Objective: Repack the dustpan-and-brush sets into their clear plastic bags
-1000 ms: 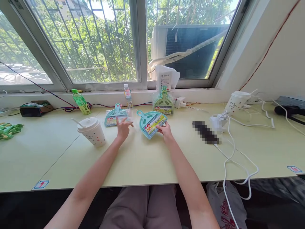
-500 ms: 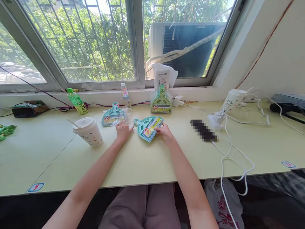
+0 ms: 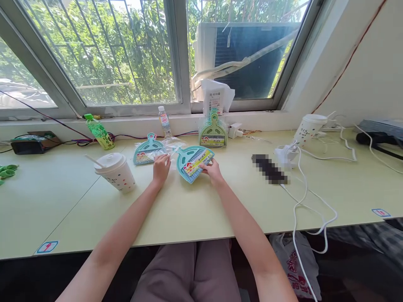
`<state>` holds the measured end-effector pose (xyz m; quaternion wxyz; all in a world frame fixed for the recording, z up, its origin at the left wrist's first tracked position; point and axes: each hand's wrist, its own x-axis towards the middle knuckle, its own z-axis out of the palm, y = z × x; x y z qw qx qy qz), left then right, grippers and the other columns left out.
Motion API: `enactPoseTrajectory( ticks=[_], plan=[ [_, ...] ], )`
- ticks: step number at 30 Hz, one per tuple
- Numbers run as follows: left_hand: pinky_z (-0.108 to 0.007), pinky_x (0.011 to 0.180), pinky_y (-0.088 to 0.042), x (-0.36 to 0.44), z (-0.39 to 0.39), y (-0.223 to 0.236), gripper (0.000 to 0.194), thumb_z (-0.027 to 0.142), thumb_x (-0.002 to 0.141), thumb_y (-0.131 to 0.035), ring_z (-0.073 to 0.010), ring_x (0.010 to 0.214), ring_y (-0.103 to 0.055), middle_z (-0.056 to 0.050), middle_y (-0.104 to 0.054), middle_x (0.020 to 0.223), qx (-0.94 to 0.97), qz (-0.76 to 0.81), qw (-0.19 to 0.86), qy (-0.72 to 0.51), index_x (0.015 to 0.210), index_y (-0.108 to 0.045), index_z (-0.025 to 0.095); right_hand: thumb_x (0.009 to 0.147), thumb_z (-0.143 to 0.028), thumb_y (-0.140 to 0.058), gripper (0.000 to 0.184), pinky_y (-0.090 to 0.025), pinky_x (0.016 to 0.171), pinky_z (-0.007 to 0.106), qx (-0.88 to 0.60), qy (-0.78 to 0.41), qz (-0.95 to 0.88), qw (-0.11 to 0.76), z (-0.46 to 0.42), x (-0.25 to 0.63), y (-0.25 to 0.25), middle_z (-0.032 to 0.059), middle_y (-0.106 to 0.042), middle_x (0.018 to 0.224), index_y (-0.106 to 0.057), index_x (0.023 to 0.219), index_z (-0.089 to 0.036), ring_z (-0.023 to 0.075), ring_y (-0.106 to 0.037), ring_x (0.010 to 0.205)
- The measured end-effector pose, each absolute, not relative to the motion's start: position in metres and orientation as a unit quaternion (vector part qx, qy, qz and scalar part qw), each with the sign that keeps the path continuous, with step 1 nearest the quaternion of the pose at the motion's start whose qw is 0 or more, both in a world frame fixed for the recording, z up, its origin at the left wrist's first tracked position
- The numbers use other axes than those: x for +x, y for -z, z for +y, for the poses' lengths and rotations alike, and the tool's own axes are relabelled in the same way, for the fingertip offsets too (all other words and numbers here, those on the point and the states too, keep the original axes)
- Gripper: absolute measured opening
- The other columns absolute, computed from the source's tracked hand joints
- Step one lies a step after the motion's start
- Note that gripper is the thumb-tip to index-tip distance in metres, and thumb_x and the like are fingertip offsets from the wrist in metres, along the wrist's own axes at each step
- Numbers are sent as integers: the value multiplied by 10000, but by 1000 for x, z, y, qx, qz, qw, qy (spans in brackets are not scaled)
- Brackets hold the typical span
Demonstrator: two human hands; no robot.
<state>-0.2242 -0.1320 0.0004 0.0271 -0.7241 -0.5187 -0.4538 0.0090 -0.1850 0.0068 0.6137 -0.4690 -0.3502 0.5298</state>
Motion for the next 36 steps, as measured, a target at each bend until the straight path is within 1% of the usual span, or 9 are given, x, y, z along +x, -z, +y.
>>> enactPoseTrajectory(
  ticks=[5, 8, 13, 15, 18, 20, 25, 31, 36],
  plan=[
    [-534, 1172, -49, -217, -146, -11, 261, 279, 923, -453, -240, 1257, -476, -73, -634, 1232, -741, -443, 39, 503, 1013, -696, 246, 587, -109, -796, 421, -622, 737, 390, -442, -540, -359, 620, -187, 5, -7, 39, -725, 819, -591, 945, -190, 206, -706, 747],
    [-558, 1161, -6, -210, -158, -19, 302, 384, 896, -525, -278, 1416, -260, -80, -403, 1476, -722, -441, 30, 533, 1149, -641, 268, 590, -132, -798, 394, -616, 783, 379, -425, -527, -333, 656, -187, 5, -7, 37, -726, 864, -602, 926, -192, 202, -706, 799],
    [-498, 1182, -75, -205, -160, -29, 980, 566, 758, -655, -274, 1469, 61, -108, 45, 1597, -493, -496, -68, 711, 1503, -98, 257, 585, -165, -809, 397, -592, 861, 381, -387, -527, -316, 687, -188, 4, -7, 39, -727, 906, -608, 927, -195, 210, -700, 882],
    [-438, 1176, -189, -206, -153, -30, 956, 585, 786, -613, -253, 1472, -59, -116, -39, 1594, -407, -482, -213, 746, 1500, -70, 256, 579, -183, -816, 399, -585, 874, 393, -384, -527, -324, 686, -188, 2, -7, 50, -727, 921, -616, 924, -189, 220, -697, 899],
    [-369, 1079, -383, -208, -144, -31, 679, 514, 865, -542, -238, 1334, -430, -160, -392, 1466, -342, -383, -499, 698, 1423, -319, 198, 559, -218, -835, 410, -578, 880, 403, -385, -531, -336, 675, -189, 1, -8, 60, -728, 947, -628, 911, -184, 228, -691, 917],
    [-330, 995, -457, -209, -142, -30, 515, 410, 867, -563, -212, 1177, -580, -154, -559, 1318, -322, -329, -579, 672, 1316, -476, 172, 541, -242, -848, 425, -576, 873, 412, -391, -535, -357, 659, -189, 2, -10, 63, -729, 951, -637, 905, -178, 233, -689, 918],
    [-258, 797, -511, -218, -142, -26, 428, 416, 816, -582, -149, 959, -649, -71, -656, 1198, -349, -378, -533, 672, 1207, -607, 244, 495, -257, -872, 430, -586, 802, 430, -434, -514, -399, 623, -189, 8, -16, 65, -733, 881, -654, 854, -163, 229, -697, 818],
    [-292, 823, -507, -219, -137, -27, 432, 457, 854, -488, -181, 1035, -626, -88, -651, 1189, -370, -366, -531, 668, 1187, -595, 204, 490, -272, -878, 455, -593, 760, 418, -422, -543, -428, 586, -195, 2, -22, 66, -743, 857, -664, 879, -171, 238, -705, 798],
    [-274, 761, -522, -208, -145, -26, 559, 392, 710, -719, -187, 914, -662, -61, -702, 1030, -427, -320, -601, 595, 1212, -570, 197, 504, -241, -870, 436, -596, 770, 405, -420, -548, -390, 609, -196, -6, -18, 61, -737, 846, -652, 875, -167, 220, -702, 776]
  ],
)
